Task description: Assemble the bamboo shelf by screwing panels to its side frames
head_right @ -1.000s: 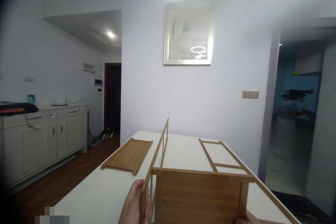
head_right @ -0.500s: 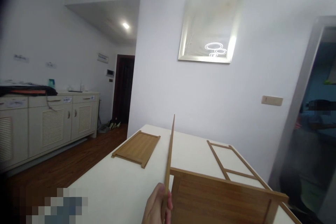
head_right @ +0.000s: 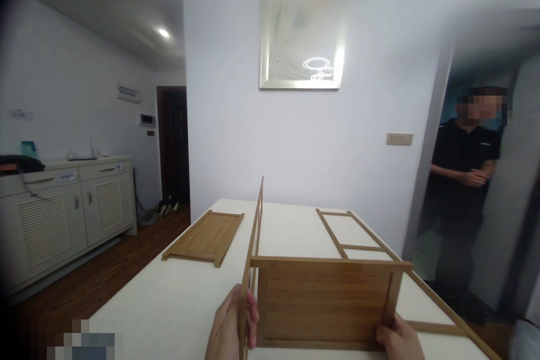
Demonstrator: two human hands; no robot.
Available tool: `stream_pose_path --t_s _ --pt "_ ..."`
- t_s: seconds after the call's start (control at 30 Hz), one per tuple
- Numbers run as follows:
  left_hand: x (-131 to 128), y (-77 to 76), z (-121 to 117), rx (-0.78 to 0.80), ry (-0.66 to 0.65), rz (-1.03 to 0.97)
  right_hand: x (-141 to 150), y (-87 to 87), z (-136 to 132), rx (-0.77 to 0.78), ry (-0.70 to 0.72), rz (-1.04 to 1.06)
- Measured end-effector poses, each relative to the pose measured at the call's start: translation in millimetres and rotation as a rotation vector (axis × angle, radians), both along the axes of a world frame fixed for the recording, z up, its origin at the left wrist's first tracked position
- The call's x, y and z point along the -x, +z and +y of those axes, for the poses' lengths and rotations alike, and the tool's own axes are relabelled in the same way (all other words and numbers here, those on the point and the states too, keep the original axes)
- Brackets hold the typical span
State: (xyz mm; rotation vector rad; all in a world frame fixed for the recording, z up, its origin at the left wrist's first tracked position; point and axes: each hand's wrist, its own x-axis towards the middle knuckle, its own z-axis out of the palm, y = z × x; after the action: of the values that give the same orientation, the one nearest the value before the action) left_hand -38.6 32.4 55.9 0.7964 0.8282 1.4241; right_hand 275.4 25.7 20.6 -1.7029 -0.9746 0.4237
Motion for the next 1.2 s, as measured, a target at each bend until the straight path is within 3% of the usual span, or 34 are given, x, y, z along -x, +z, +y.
stream_pose_path --t_s 0.27,0.5,0.63,0.9,1.2 --pt "2.9 -7.6 -3.8 -0.005 -0.060 0.102 7.4 -3.0 -4.2 -0.085 0.011 0.065" --pt "15.7 -16.4 15.0 -0.024 -0.035 0.182 12.8 -2.7 -4.3 -0.082 0.045 0.101" --pt "20.3 -13.1 16.8 -0.046 0.037 0.178 15.9 2.2 -6.7 -0.054 0.055 0.120" --pt "19.5 -5.3 10.5 -0.060 0.062 0.150 17.7 5.2 -6.7 -0.027 0.033 0.162" --pt "20.0 -18.6 18.1 0.026 -0.071 0.111 16.9 0.8 -6.6 -0.023 0.033 0.119"
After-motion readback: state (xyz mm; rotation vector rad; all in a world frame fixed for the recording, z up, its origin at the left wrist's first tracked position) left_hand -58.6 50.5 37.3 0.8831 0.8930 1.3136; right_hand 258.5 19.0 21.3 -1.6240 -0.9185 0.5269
